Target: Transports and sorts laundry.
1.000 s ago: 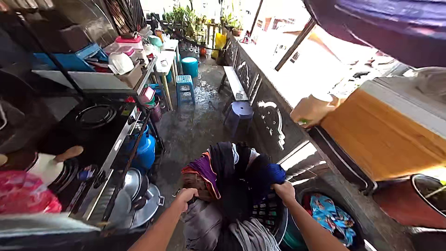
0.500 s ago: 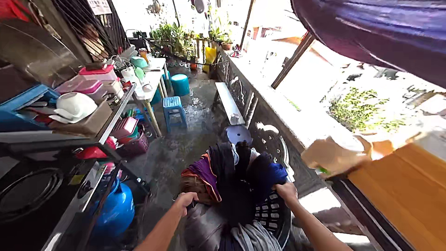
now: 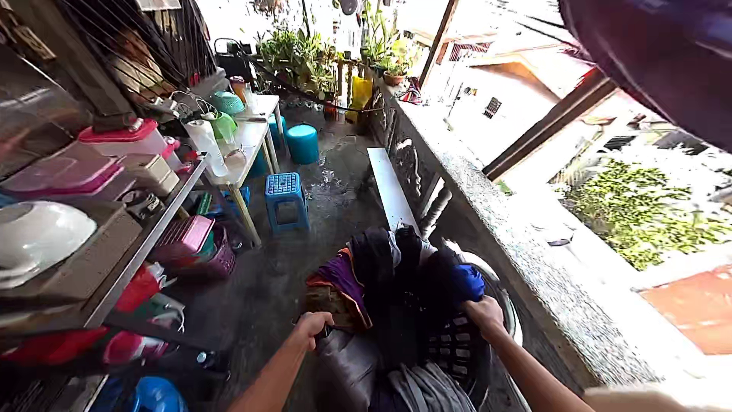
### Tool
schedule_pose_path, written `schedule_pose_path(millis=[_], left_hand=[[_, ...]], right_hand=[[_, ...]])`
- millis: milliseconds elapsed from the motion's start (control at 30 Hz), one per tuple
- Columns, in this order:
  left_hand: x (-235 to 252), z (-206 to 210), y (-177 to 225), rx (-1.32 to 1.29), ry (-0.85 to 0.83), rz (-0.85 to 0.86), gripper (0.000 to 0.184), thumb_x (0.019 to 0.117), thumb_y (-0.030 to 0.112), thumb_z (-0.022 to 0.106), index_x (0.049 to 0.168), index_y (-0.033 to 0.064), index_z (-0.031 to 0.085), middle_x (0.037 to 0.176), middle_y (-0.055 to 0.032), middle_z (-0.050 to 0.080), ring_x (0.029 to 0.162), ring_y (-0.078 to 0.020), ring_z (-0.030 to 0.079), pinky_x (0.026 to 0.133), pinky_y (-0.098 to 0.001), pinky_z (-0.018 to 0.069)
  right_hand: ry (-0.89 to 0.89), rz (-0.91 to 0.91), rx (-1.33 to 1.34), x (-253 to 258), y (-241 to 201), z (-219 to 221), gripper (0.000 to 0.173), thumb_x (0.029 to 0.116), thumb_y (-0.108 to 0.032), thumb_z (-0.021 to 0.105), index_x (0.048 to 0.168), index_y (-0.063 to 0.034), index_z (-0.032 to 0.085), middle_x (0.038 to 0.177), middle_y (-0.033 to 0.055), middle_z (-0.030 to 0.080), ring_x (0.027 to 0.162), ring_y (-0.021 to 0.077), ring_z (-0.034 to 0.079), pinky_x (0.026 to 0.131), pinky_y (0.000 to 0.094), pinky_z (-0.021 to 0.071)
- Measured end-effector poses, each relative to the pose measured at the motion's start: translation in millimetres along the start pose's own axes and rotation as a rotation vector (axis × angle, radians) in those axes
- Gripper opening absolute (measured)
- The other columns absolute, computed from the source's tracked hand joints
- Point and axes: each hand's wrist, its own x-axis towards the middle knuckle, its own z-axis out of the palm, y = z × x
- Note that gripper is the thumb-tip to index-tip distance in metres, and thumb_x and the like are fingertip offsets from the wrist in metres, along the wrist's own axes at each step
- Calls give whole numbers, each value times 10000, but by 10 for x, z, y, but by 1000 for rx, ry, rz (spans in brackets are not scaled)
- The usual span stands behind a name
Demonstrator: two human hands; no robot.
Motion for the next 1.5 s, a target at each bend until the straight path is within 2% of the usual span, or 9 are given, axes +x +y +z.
schedule_pose_path(millis=[233,433,600,800,933,1100,1233,1367,1500], left_hand=[[880,-340,1716,68,-19,4,481,782,216,821,1177,-1,652,1091,-198,697,986,-321,677,790,-541,562],[1561,-585,3162,85,18,48,467,784,201,816,1169,-6,650,1059,-193,706,949,-313,691,776,-527,575],[2221,-695,4318,91,52,54,419,789,213,813,1124,7,668,1019,-172,718,905,-289,698,736,-506,573],[2973,-742,5653,45,52,71,360,820,163,792,1115,-6,674,1013,-171,711,906,-278,689,772,-485,572],[3558,-697,6501,48,40,107,406,806,160,809,1140,-21,667,1038,-189,710,934,-296,689,795,-502,572],[4328,-560,7589,42,-68,135,418,819,145,791,1172,-27,649,1050,-200,706,942,-312,693,806,-521,580],[4889,-381,8586,87,-98,126,399,798,151,799,1132,-20,662,1022,-196,716,919,-312,705,783,-523,590],[5492,-125,9506,134,-123,136,357,797,156,793,1092,-7,678,992,-184,722,891,-304,706,756,-513,588],[5991,181,10244,168,-139,134,324,797,135,786,1071,-4,681,958,-179,724,851,-296,710,733,-498,591]], right_hand=[[1,41,44,1033,-1251,303,363,652,-239,877,927,-48,737,990,199,720,984,386,683,840,652,530],[-18,104,118,1877,-2412,533,463,651,-201,881,1027,-8,693,1030,237,693,1004,424,663,824,668,526],[-23,80,140,2863,-3364,745,388,628,-205,892,921,-28,710,957,215,707,930,410,679,768,665,532],[-33,81,126,3993,-4449,952,449,657,-226,878,1016,-12,712,1047,243,692,1030,432,652,846,684,509],[0,76,142,4711,-5097,1016,366,654,-213,884,914,-16,717,978,230,700,966,418,666,803,668,524],[34,136,149,5665,-5751,1094,467,680,-212,886,1052,6,706,1061,263,688,1035,446,651,864,687,513],[67,184,187,6373,-6247,1054,422,651,-182,879,989,4,706,1018,242,695,980,425,665,813,675,527],[89,226,189,7083,-6652,984,419,649,-222,878,988,-28,726,1016,220,709,997,413,673,831,675,527],[116,265,214,7732,-6816,1035,440,656,-227,880,990,3,708,1014,240,702,997,430,671,836,682,527]])
